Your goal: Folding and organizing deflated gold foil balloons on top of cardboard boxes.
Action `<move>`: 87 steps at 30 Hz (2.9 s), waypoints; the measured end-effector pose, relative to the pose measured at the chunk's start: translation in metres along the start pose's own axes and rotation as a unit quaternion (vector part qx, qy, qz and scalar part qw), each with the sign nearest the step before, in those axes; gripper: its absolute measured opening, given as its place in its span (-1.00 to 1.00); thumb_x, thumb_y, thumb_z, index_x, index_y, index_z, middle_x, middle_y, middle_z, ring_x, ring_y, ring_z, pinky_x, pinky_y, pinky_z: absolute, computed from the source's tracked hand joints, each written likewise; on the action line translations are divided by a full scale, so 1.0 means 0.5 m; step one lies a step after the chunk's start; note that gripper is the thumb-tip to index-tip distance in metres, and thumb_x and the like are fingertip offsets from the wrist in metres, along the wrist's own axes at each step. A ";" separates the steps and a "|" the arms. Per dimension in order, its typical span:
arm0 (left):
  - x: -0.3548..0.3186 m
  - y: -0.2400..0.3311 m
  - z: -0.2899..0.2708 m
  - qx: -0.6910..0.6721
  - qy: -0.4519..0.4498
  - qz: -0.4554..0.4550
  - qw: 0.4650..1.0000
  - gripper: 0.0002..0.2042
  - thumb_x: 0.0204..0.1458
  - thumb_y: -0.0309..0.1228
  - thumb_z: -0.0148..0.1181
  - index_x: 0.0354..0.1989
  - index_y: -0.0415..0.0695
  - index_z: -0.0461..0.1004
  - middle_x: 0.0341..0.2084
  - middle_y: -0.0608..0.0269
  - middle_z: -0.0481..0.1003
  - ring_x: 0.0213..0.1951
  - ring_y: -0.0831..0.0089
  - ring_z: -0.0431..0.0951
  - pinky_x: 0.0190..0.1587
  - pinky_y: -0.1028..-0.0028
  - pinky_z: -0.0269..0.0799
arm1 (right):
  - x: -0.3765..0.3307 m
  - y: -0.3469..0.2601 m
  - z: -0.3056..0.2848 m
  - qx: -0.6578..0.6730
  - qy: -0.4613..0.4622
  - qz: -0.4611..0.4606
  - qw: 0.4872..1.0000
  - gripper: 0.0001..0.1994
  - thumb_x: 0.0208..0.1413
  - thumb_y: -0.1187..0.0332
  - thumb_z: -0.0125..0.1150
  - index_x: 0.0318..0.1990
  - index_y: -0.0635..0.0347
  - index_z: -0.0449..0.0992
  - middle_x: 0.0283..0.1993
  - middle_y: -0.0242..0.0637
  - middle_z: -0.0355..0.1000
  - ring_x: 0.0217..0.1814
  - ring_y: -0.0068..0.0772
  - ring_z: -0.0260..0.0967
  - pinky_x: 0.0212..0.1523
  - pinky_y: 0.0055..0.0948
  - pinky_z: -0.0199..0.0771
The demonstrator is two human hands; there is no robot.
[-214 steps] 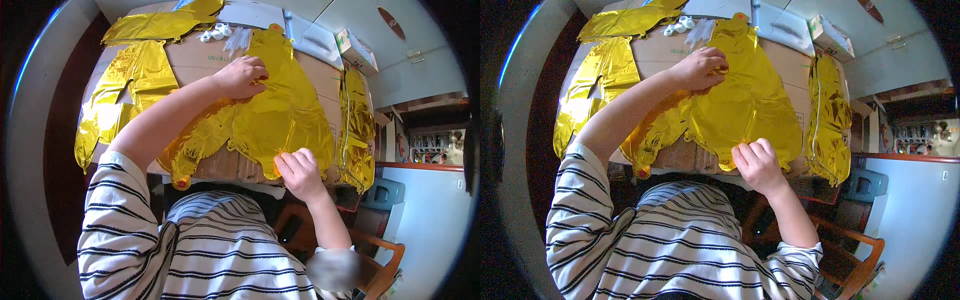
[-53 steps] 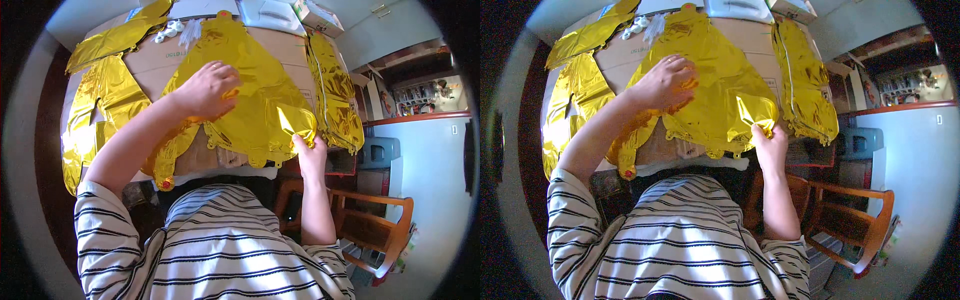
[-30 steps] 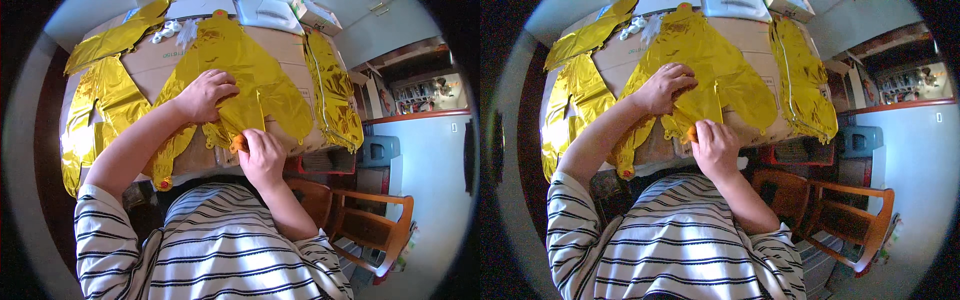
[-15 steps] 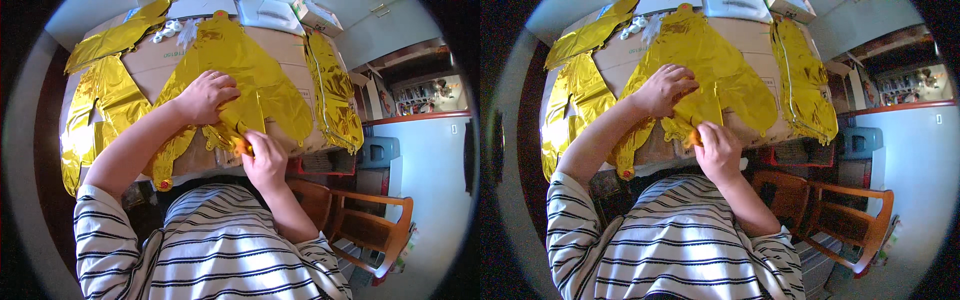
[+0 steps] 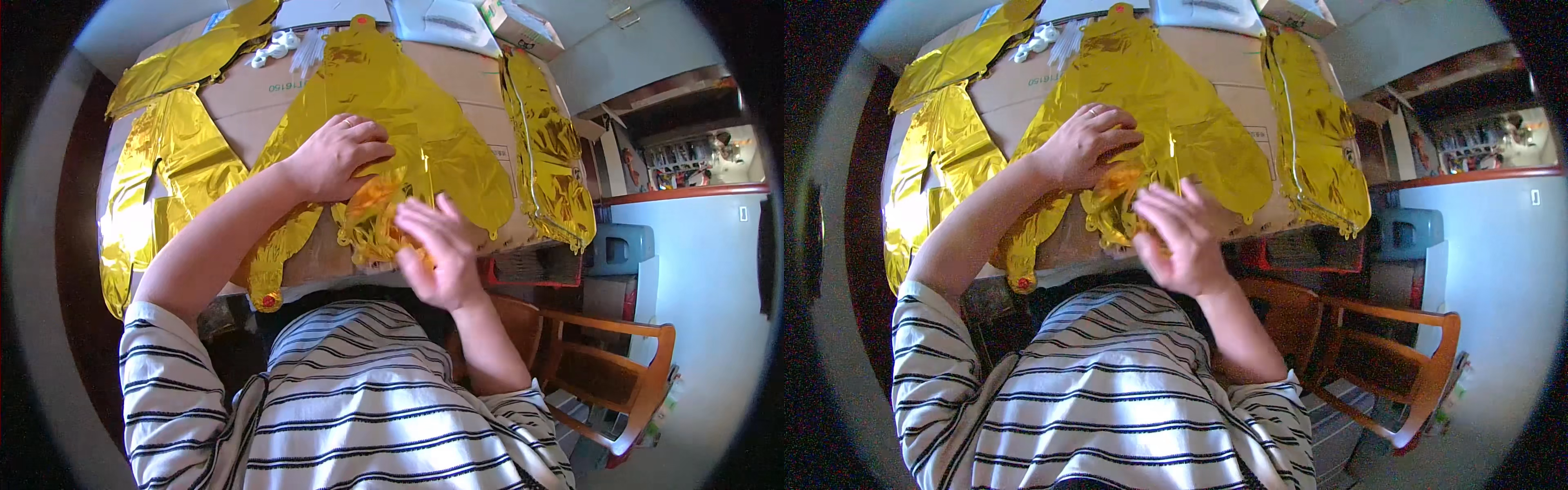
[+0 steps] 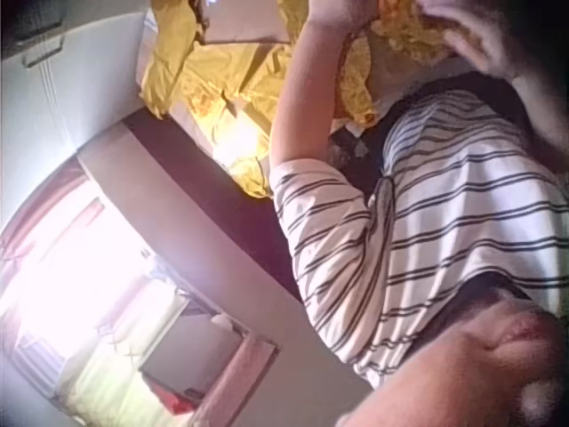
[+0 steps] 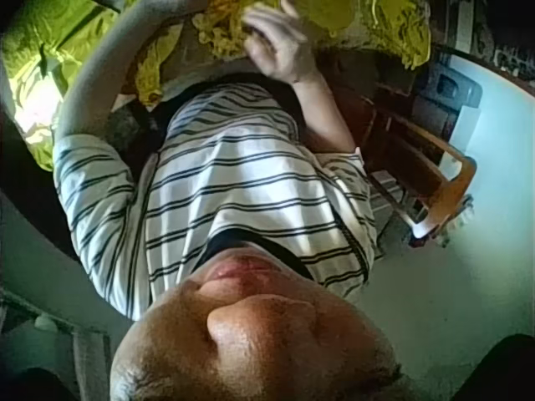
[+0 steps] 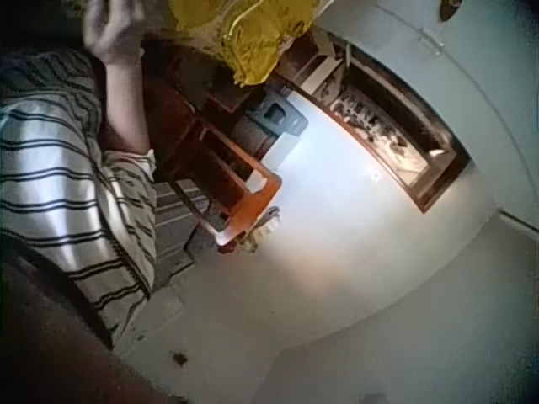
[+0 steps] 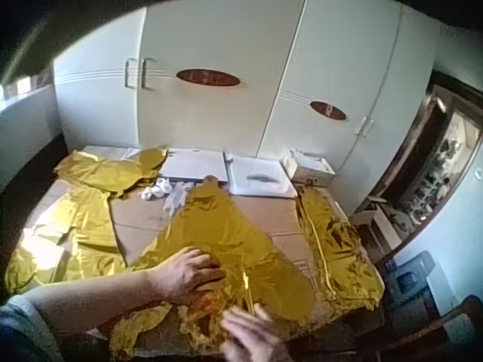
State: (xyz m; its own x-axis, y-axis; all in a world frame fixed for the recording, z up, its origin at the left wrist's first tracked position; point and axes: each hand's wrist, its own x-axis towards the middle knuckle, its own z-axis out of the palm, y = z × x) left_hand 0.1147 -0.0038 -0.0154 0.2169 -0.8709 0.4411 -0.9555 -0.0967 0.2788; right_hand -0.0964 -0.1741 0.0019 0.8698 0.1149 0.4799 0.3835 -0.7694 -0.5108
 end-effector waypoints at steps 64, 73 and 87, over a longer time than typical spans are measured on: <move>0.040 0.060 0.060 -0.042 0.009 0.080 0.996 -0.73 0.08 -0.40 0.22 -0.07 -0.23 0.55 0.00 0.10 0.52 0.08 0.16 0.51 0.15 0.22 0.41 | -0.039 0.081 -0.053 -0.168 -0.095 -0.074 0.978 -0.71 0.09 0.39 0.23 -0.01 0.19 0.59 0.17 -0.21 0.50 0.29 -0.15 0.37 0.40 0.01 0.17; 0.041 0.060 0.060 -0.075 -0.009 0.057 0.996 -0.73 0.12 -0.41 0.22 -0.02 -0.21 0.55 0.03 0.09 0.52 0.11 0.13 0.50 0.18 0.19 0.41 | -0.109 0.045 -0.082 -0.141 -0.128 -0.104 0.976 -0.68 0.11 0.43 0.17 0.03 0.20 0.60 0.14 -0.18 0.53 0.24 -0.17 0.44 0.40 0.04 0.19; 0.041 0.061 0.054 -0.082 -0.020 0.054 0.995 -0.73 0.12 -0.41 0.24 -0.02 -0.20 0.54 0.04 0.08 0.52 0.11 0.10 0.49 0.18 0.16 0.40 | -0.063 0.049 -0.090 -0.069 -0.064 -0.047 0.994 -0.64 0.12 0.40 0.23 0.09 0.23 0.53 0.21 -0.12 0.43 0.30 -0.09 0.34 0.39 -0.04 0.20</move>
State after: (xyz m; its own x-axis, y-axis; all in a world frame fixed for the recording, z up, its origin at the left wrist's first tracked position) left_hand 0.0845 -0.0377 -0.0207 0.1034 -0.8909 0.4423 -0.9267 0.0753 0.3683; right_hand -0.1285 -0.2246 0.0063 0.8682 0.2631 0.4208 0.4265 -0.8290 -0.3617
